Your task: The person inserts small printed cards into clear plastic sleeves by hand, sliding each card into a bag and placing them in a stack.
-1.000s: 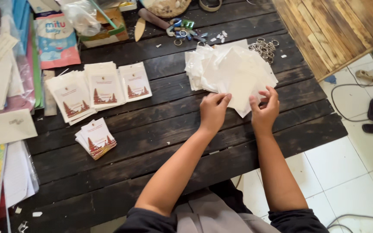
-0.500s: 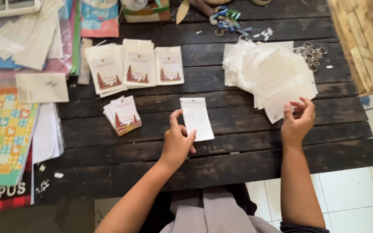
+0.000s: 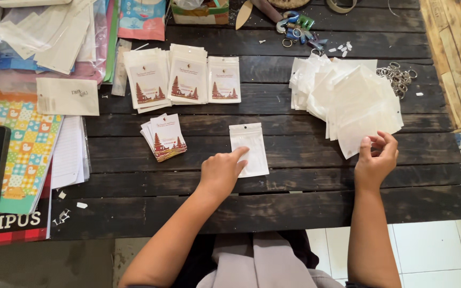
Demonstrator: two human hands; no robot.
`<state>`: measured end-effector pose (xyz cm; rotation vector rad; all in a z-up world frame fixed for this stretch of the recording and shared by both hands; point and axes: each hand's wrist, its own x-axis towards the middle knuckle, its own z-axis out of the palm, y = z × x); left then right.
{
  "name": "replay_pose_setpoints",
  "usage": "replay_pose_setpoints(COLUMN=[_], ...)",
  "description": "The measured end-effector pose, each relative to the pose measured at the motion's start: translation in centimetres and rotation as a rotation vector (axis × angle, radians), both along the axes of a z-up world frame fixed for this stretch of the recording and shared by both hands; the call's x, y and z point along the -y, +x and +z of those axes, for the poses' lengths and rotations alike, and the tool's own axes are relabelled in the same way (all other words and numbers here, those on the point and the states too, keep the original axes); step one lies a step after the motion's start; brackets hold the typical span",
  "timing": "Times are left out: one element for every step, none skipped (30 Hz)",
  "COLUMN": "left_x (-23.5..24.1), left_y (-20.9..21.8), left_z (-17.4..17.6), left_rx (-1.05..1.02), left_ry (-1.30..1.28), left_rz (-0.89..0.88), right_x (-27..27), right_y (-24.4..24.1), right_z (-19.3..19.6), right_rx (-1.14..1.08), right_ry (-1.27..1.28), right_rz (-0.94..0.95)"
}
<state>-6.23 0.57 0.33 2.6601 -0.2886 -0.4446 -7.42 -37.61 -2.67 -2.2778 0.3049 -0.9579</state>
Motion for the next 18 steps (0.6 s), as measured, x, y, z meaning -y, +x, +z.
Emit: replay_pose_setpoints(left_x=[0.0, 0.0, 0.0, -0.2, -0.4, -0.7, -1.4, -2.1, -2.9, -4.0, -5.1, -6.2, -7.7, -9.3, -10.8, -12.2, -13.6, -15.1], left_y=[0.0, 0.1, 0.1, 0.2, 0.2, 0.2, 0.1, -0.1, -0.2, -0.5, -0.7, -1.0, -0.6, -0.3, -0.1, 0.2, 0.5, 0.8], left_z=[0.0, -0.1, -0.1, 0.6, 1.3, 2.0, 2.7, 3.4, 4.1, 4.6, 5.1, 5.6, 5.0, 4.3, 3.7, 2.6, 1.5, 0.4], left_rx=[-0.002, -0.009, -0.015, -0.016, -0.054, -0.092, -0.09, -0.02, 0.054, 0.059, 0.225, 0.394, 0.399, 0.578, 0.752, 0.752, 0.838, 0.924], left_ry=[0.0, 0.0, -0.001, -0.002, -0.046, -0.09, -0.089, -0.183, -0.276, -0.274, -0.489, -0.703, -0.701, -0.625, -0.541, -0.536, -0.503, -0.468], left_rz=[0.001, 0.005, 0.009, 0.01, 0.021, 0.031, 0.035, 0.069, 0.105, 0.111, 0.188, 0.262, 0.267, 0.348, 0.425, 0.43, 0.499, 0.566], right_x=[-0.1, -0.2, -0.2, -0.3, -0.5, -0.6, -0.9, -1.2, -1.6, -2.4, -3.3, -4.1, -5.7, -7.4, -9.0, -10.4, -11.8, -13.2], right_y=[0.0, -0.1, -0.1, -0.2, -0.2, -0.2, -0.3, -0.4, -0.4, -0.5, -0.4, -0.5, 0.2, 0.8, 1.1, 2.1, 3.1, 4.1], right_z=[0.1, 0.1, 0.2, 0.4, 0.5, 0.7, 0.9, 1.2, 1.5, 2.1, 2.8, 3.5, 4.6, 5.6, 6.6, 6.6, 6.8, 6.9], right_rx=[-0.002, -0.01, -0.017, -0.018, -0.004, 0.01, 0.012, 0.055, 0.101, 0.105, 0.097, 0.089, 0.093, 0.106, 0.116, 0.115, 0.113, 0.111], right_ry=[0.0, 0.013, 0.025, 0.024, 0.017, 0.011, 0.012, -0.1, -0.211, -0.209, -0.242, -0.276, -0.274, -0.191, -0.105, -0.103, -0.06, -0.018], right_rz=[0.001, -0.001, -0.003, -0.002, -0.011, -0.019, -0.014, 0.015, 0.047, 0.054, 0.091, 0.129, 0.135, 0.219, 0.303, 0.309, 0.375, 0.441])
